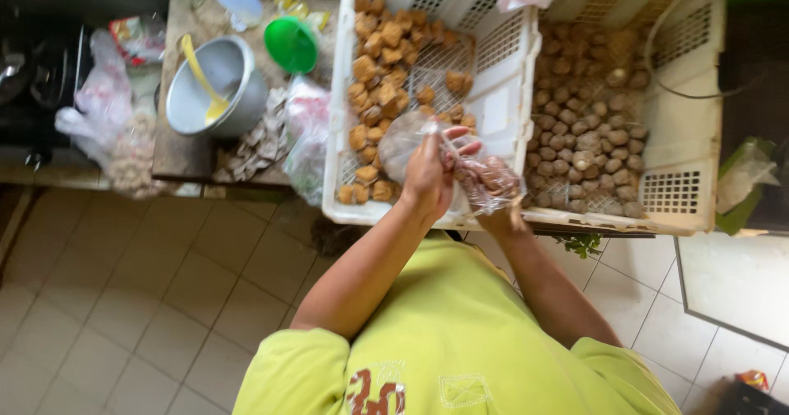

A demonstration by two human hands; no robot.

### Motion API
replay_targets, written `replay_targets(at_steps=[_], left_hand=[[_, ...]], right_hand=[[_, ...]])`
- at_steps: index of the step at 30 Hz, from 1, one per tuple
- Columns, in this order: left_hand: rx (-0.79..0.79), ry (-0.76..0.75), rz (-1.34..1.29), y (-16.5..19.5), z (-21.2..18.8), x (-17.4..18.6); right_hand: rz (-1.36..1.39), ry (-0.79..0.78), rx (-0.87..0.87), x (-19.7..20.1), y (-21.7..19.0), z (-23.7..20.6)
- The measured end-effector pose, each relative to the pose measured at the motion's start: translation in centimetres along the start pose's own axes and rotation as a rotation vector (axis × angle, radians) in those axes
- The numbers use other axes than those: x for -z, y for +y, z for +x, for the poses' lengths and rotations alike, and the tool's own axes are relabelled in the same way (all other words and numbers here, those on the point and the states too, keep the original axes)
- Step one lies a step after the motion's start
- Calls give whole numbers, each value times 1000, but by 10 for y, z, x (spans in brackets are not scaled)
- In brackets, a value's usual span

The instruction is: The person packs fried tofu pieces and meatballs from plastic crates into clear plastic bags by hand, ties the filled bags, and sets filled bags aside while continuing to fill more bags from the crates.

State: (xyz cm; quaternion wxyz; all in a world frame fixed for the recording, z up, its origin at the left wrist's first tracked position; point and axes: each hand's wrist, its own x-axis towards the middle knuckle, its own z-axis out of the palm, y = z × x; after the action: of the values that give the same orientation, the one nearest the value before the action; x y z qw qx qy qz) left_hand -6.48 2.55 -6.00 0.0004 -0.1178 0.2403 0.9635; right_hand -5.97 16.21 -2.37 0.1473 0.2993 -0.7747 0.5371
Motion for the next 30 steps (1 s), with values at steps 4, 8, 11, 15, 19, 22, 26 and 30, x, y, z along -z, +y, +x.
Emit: replay_targets(at_steps=[4,8,11,15,19,22,26,30], left_hand=[[-369,-212,648,8,-29,-16],[-308,-260,1876,57,-59,-50],[-351,-310,2096,80,-60,-66],[-417,-150,1929,91,-47,-60],[-453,-110,1895,90,-41,-36],[-421,-54,1922,87,-39,-24],[-360,-57,2001,88,-38,-20],[-331,-321,2197,91,-31,-23]], right_hand=[[363,-137,-545,-5,11,-1],[47,-510,-275,11,19,3],[-300,-706,-141,27,19,17],[-467,-799,-144,46,21,41],[-527,-820,-173,60,24,50],[-558,-827,-193,67,24,52],[-613,-831,-199,69,18,51],[-686,-684,32,54,5,44]])
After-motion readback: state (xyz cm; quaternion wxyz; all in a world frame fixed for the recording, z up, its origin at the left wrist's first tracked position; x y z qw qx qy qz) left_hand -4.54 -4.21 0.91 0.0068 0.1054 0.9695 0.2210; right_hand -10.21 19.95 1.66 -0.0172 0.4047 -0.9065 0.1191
